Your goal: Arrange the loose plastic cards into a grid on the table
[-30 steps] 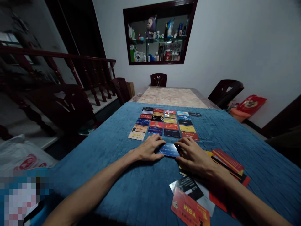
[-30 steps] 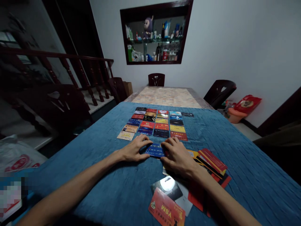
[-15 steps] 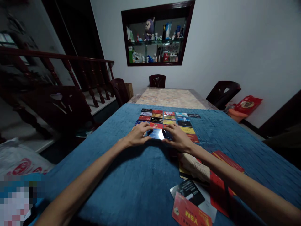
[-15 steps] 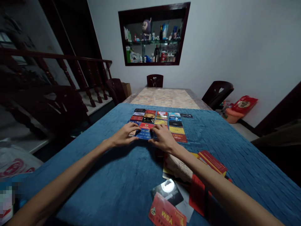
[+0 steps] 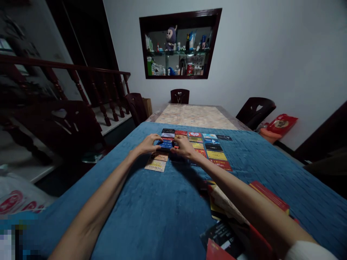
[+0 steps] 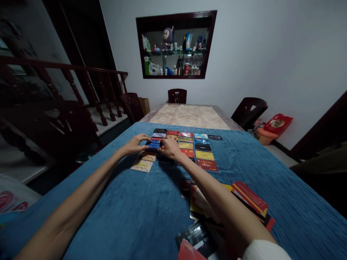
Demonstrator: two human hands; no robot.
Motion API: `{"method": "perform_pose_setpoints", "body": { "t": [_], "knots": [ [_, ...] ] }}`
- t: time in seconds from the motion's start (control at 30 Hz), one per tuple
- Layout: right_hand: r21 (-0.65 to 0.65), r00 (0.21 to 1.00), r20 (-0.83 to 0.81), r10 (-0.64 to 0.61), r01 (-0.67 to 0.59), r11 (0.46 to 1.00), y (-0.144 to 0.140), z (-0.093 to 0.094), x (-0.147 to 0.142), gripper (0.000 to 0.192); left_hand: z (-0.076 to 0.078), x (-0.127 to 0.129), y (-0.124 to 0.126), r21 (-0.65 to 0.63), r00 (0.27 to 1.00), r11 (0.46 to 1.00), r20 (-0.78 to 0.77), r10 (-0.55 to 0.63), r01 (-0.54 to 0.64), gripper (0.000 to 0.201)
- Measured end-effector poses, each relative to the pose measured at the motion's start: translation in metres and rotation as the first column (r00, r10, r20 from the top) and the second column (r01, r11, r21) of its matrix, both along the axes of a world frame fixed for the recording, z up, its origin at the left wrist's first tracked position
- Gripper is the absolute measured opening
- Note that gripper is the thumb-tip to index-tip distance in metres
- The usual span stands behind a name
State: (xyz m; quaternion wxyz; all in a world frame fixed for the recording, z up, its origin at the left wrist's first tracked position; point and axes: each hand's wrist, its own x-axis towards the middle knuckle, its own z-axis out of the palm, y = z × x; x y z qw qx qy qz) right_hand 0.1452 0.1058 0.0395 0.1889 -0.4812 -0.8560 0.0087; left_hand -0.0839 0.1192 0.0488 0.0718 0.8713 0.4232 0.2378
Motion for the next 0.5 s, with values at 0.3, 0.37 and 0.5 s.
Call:
{"method": "perform_pose_setpoints", "body": {
  "t": [0.3,0.37,0.5],
  "knots": [
    [-0.059,0.999,0.043,-0.010,0.012,0.998,0.022,-0.017,-0.015,0.032,-0.026,-0.011,0.020,-0.044,0.999,0.999,-0.021,0.027,-0.028,0.030],
    [-0.067,0.998,0.056,-0.013,0.017,0.998,0.023,-0.018,-0.018,0.033,-0.028,-0.013,0.020,-0.047,0.999,0.998,-0.022,0.033,-0.034,0.029],
    [-0.075,0.997,0.080,-0.025,0.031,0.997,0.024,-0.019,-0.022,0.034,-0.030,-0.014,0.019,-0.042,0.998,0.998,-0.053,0.038,-0.041,0.029]
  ]
}}
